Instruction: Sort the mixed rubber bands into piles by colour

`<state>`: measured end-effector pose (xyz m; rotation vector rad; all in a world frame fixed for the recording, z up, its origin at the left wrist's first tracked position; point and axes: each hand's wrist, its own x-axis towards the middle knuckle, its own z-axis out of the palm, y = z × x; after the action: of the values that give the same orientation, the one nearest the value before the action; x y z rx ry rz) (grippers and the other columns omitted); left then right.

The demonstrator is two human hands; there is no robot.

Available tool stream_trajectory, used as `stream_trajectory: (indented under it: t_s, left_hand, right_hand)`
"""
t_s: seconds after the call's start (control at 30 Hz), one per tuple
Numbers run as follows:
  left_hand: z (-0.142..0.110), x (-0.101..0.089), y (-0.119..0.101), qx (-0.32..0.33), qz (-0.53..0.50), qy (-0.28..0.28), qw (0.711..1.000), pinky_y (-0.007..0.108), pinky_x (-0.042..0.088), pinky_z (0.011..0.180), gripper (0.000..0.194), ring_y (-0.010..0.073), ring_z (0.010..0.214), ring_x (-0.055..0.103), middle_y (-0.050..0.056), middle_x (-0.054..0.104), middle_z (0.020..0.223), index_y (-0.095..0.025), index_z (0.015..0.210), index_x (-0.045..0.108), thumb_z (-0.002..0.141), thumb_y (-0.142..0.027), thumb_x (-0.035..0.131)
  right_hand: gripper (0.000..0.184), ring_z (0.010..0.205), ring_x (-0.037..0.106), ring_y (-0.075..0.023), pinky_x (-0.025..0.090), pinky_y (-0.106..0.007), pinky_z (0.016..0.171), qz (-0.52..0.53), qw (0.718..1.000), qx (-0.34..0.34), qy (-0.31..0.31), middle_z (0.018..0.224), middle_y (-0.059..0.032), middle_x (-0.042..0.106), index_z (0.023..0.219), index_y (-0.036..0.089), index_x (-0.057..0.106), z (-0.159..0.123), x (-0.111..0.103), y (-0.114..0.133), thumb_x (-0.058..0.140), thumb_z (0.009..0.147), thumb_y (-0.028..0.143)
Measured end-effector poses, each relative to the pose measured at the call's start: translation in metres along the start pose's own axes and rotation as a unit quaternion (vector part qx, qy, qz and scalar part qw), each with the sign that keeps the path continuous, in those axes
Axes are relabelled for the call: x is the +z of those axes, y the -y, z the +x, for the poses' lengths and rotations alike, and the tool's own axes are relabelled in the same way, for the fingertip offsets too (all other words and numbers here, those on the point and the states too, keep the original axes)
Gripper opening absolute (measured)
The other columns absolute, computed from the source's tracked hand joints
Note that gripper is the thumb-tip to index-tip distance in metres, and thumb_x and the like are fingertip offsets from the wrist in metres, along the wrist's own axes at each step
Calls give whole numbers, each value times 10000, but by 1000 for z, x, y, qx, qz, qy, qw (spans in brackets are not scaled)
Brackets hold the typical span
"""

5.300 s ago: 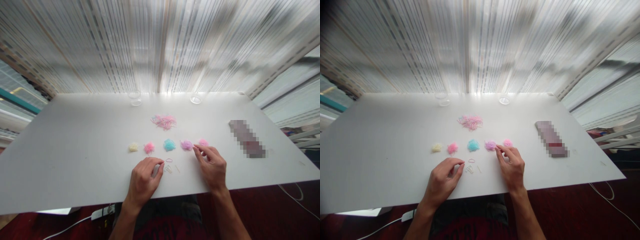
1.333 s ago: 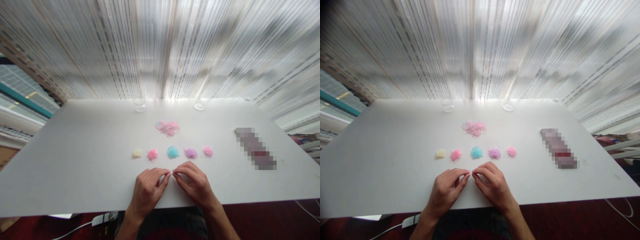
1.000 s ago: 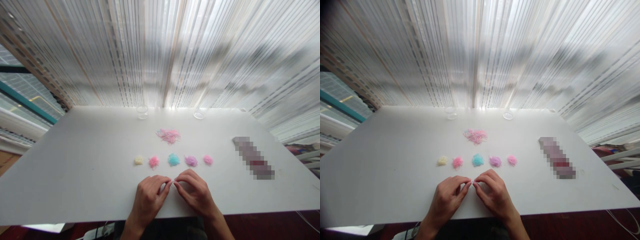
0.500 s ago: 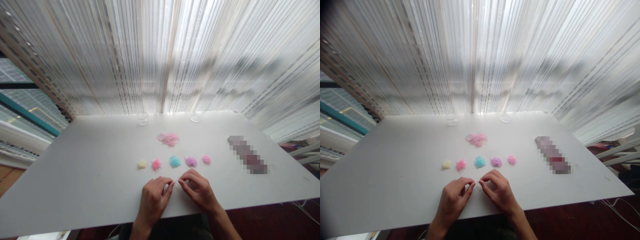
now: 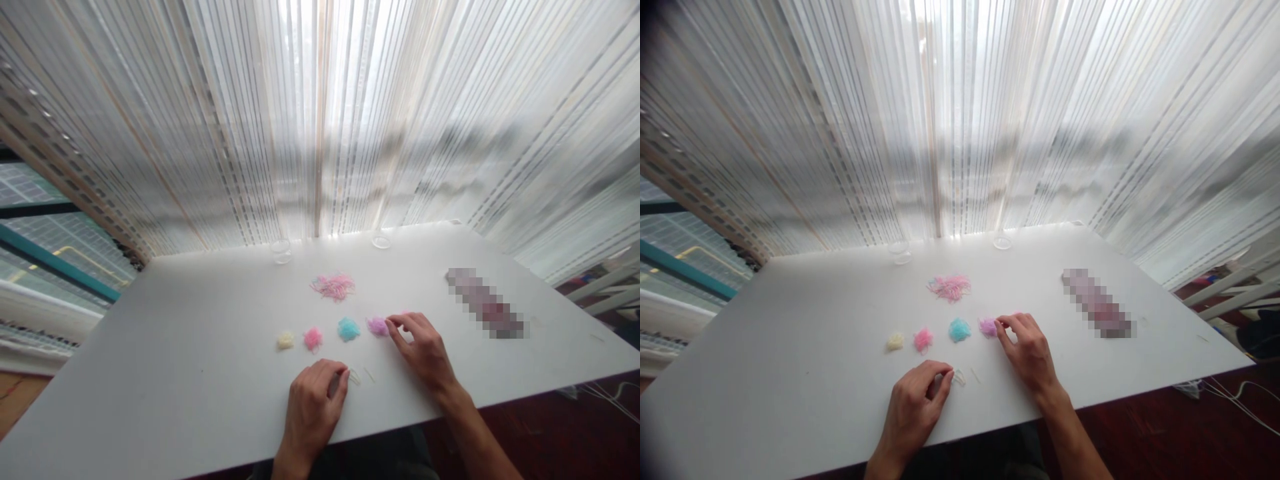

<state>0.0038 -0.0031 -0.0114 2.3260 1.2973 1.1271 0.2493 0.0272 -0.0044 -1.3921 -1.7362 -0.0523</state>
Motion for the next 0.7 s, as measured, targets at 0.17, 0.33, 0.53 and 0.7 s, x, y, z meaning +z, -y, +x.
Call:
stream_trajectory:
  t_s: [0.17, 0.33, 0.53, 0.7]
  left_hand:
    - [0, 0, 0, -6, 2, 3, 1000, 271, 506, 582, 214, 159, 582, 652, 12, 741, 768, -221, 909, 686, 1043, -269, 526]
    - [0, 0, 0, -9, 1, 11, 1000, 275, 522, 594, 188, 163, 602, 665, 16, 739, 784, -221, 910, 683, 1024, -240, 535]
    - [1, 1, -3, 13, 2, 28, 1000, 312, 580, 700, 132, 206, 786, 724, 40, 734, 886, -229, 1019, 677, 933, -172, 594]
    - [-5, 6, -3, 13, 31, 15, 999, 330, 573, 687, 122, 216, 765, 698, 39, 690, 860, -222, 964, 647, 871, -146, 625]
  right_hand:
    - [165, 789, 669, -233, 555, -372, 723, -11, 1000, -20, 10, 827, -45, 719, 971, 233, 717, -1, 5, -2, 580, 1038, 297]
    - [136, 753, 657, -219, 558, -358, 681, 4, 1000, -8, -11, 842, -45, 708, 1017, 225, 714, -10, 1, 4, 586, 1034, 266]
    - [114, 802, 673, -212, 587, -348, 721, 93, 992, -20, 80, 868, -39, 698, 1017, 237, 708, -29, -2, 32, 599, 1015, 203]
    - [90, 835, 660, -228, 595, -372, 724, 133, 978, -18, 158, 884, -48, 691, 1027, 233, 693, -44, 0, 45, 623, 998, 187]
